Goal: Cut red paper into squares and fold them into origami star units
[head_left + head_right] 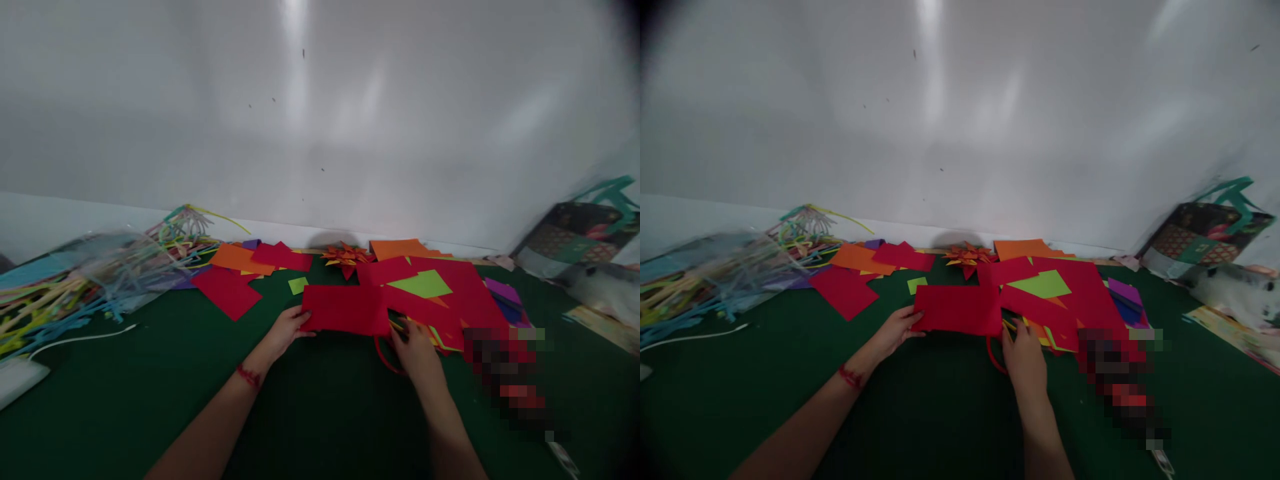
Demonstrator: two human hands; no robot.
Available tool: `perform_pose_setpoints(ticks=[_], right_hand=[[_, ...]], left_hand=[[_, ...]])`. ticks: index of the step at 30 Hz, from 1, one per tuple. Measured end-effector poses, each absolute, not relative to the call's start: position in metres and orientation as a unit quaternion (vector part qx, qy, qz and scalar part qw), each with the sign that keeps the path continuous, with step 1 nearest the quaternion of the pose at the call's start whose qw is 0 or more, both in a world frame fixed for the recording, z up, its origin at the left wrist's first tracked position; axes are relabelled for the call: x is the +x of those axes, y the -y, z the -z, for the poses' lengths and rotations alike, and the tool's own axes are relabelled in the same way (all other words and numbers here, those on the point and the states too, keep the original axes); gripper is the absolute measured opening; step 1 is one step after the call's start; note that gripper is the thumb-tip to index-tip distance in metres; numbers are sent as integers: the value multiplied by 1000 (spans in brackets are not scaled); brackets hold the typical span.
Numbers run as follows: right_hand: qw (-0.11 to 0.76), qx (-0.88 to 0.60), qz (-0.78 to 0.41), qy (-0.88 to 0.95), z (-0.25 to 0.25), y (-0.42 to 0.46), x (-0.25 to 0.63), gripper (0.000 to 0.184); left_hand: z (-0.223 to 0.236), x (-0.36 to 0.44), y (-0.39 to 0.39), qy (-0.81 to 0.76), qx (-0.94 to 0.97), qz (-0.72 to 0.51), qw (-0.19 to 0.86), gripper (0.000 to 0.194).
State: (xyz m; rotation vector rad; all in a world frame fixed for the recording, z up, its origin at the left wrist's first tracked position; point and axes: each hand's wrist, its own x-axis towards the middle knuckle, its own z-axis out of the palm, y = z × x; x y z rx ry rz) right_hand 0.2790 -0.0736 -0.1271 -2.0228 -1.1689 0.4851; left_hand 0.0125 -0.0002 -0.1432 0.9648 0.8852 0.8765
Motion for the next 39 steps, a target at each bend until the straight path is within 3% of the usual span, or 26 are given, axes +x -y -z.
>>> perform_pose_setpoints(ticks=[4,8,15,22,26,28,33,36,39], right_hand=[[145,-836,-111,518,132,79,276,60],[114,-839,-116,519,134,71,271,54],[158,-832,-141,512,132,61,273,45],[255,-812,-173,496,131,65,272,42],[446,-716,-269,465,126,63,260,42],[500,-664,-334,444,126,62,249,39],[523,-622,-393,431,128,63,212,41],[524,-544,-537,376,127,65,190,45],[520,-502,-549,419,121,65,173,51]], left_hand=[[141,13,1,-396,442,-391,704,31],[140,15,2,-412,449,-381,696,29],[127,16,1,-454,469,-387,651,25],[47,6,-3,-463,565,-440,522,22],[7,7,2,-462,606,-482,432,27],[-5,8,6,-461,610,-498,408,25],[-14,0,7,-476,598,-531,367,23],[-11,-9,2,-497,584,-551,330,26],[-4,-13,-5,-530,574,-552,291,28]])
